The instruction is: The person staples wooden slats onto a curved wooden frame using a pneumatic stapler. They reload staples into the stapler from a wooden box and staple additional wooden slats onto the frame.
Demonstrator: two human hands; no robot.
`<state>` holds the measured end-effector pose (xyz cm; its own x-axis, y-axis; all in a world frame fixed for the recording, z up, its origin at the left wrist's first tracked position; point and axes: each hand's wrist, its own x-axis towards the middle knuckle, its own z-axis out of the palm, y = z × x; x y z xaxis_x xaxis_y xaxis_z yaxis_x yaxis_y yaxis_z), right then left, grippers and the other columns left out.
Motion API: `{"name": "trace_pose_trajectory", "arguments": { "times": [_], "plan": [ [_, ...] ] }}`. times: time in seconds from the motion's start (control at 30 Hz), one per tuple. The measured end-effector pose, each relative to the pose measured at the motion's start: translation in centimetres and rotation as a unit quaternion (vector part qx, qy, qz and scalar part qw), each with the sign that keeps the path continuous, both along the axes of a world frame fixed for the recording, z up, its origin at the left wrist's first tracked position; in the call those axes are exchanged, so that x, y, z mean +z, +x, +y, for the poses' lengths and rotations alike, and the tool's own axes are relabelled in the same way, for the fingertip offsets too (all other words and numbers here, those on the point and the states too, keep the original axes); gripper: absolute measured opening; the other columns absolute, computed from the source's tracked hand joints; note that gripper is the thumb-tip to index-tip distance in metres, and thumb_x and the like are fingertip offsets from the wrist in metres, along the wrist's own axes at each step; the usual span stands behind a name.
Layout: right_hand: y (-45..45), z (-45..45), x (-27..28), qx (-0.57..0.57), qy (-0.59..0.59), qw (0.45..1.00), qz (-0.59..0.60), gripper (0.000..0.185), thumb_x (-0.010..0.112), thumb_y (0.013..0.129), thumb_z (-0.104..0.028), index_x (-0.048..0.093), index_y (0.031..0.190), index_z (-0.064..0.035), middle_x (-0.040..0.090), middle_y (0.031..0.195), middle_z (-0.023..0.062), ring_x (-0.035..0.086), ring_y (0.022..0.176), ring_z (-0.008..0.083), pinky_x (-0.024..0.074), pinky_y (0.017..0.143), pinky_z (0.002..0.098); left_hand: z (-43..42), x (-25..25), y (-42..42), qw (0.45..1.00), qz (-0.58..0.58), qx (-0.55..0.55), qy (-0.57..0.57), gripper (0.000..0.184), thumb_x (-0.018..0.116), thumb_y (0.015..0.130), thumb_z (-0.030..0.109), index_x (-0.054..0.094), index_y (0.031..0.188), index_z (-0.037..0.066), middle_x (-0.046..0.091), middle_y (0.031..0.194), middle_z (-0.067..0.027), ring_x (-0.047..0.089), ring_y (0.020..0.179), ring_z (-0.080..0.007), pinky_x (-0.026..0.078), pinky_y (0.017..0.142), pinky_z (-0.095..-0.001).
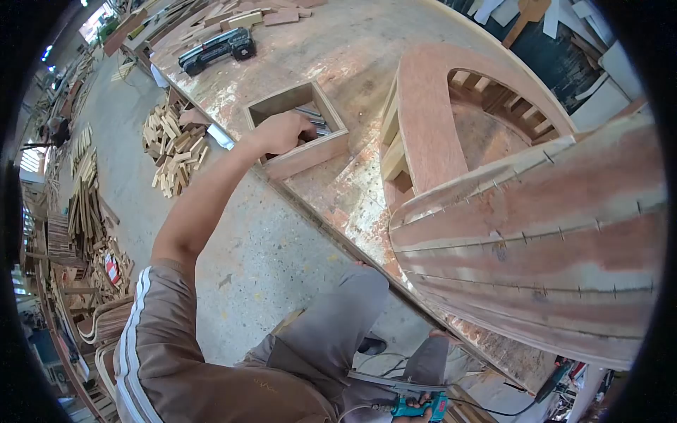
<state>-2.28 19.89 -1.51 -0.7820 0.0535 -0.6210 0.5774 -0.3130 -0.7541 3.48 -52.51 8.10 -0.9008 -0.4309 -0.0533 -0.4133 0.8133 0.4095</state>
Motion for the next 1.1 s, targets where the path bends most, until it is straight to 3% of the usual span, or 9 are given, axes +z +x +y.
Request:
{"name": "trace_pose_trajectory", "arguments": {
  "times": [0.2,0.3,0.37,0.4,0.5,0.7,0.9,1.0,1.1],
  "plan": [
    [0.7,0.9,-0.7,0.011,-0.030,0.999,0.014,0.085,0.061,0.086,-0.053,0.022,0.153,-0.0188,0.053,0.136,0.0164,0.052,0.114,0.0286,0.0436,0.088,0.0634,-0.1,1.3,0.0,0.993,-0.057,-0.026,-0.100,0.021,0.066,0.078,0.015,0.075,0.097,0.010,0.071,0.095,-0.0161,0.068,0.088,-0.0347,0.054,0.077,-0.0439],
    [1.2,1.6,-0.8,0.013,-0.039,0.999,0.018,0.089,0.061,0.085,-0.056,0.019,0.155,-0.0207,0.052,0.139,0.0163,0.052,0.119,0.0290,0.0429,0.091,0.0654,0.0,1.8,0.6,0.989,-0.085,0.054,-0.106,0.019,0.069,0.078,0.019,0.075,0.094,0.010,0.071,0.094,-0.0158,0.068,0.089,-0.0345,0.054,0.076,-0.0440],
    [1.2,2.0,-1.0,0.013,-0.046,0.999,0.023,0.091,0.061,0.085,-0.058,0.017,0.156,-0.0220,0.051,0.141,0.0162,0.052,0.123,0.0292,0.0425,0.093,0.0667,-0.8,0.6,0.9,0.998,0.006,0.045,-0.043,0.019,0.070,0.078,0.020,0.074,0.093,0.008,0.071,0.093,-0.0160,0.068,0.089,-0.0353,0.054,0.077,-0.0444],
    [1.2,2.1,-1.1,0.016,-0.048,0.998,0.025,0.092,0.061,0.085,-0.059,0.016,0.157,-0.0226,0.051,0.142,0.0162,0.052,0.125,0.0293,0.0423,0.094,0.0673,-1.1,-0.7,0.7,0.989,0.034,-0.007,-0.144,0.021,0.071,0.077,0.018,0.073,0.095,0.007,0.071,0.094,-0.0168,0.068,0.090,-0.0359,0.054,0.079,-0.0448],
    [1.1,3.1,-1.1,0.025,-0.055,0.998,0.030,0.096,0.061,0.084,-0.062,0.013,0.159,-0.0245,0.050,0.146,0.0161,0.051,0.130,0.0296,0.0417,0.097,0.0693,-0.8,-1.8,-1.2,0.990,0.026,0.032,-0.132,0.027,0.074,0.074,0.017,0.073,0.099,0.007,0.071,0.094,-0.0179,0.068,0.091,-0.0359,0.053,0.080,-0.0453],
    [1.6,2.8,-0.9,-0.002,-0.078,0.996,0.045,0.071,0.056,0.089,-0.051,0.031,0.146,-0.0181,0.057,0.131,0.0107,0.052,0.104,0.0230,0.0440,0.081,0.0522,-2.7,-1.3,-0.4,0.998,0.055,0.028,-0.027,0.025,0.079,0.069,0.018,0.076,0.092,0.008,0.073,0.088,-0.0136,0.069,0.086,-0.0313,0.054,0.077,-0.0404],
    [1.3,2.8,-0.1,-0.029,-0.140,0.985,0.099,0.049,0.051,0.093,-0.041,0.049,0.133,-0.0117,0.063,0.116,0.0054,0.053,0.079,0.0163,0.0463,0.065,0.0352,-0.1,2.2,0.5,0.897,0.333,0.272,0.105,0.022,0.078,0.077,0.011,0.074,0.097,0.003,0.070,0.083,-0.0067,0.062,0.075,-0.0146,0.050,0.072,-0.0307],
    [0.8,1.4,1.4,-0.043,-0.237,0.955,0.171,0.042,0.048,0.096,-0.035,0.058,0.127,-0.0086,0.066,0.109,0.0027,0.053,0.066,0.0130,0.0475,0.058,0.0267,6.9,7.4,2.7,0.871,0.421,0.184,0.175,0.026,0.072,0.081,0.003,0.065,0.106,0.001,0.065,0.087,-0.0037,0.061,0.077,-0.0112,0.049,0.068,-0.0275],
    [0.2,-4.1,6.8,0.022,-0.266,0.948,0.172,0.040,0.048,0.093,-0.040,0.059,0.109,-0.0051,0.062,0.086,0.0045,0.058,0.072,0.0173,0.0495,0.061,0.0338,16.7,9.6,4.6,0.885,0.324,-0.023,0.333,0.027,0.069,0.080,-0.004,0.061,0.106,0.000,0.059,0.089,-0.0015,0.058,0.082,-0.0076,0.047,0.068,-0.0229]
  ]
}}
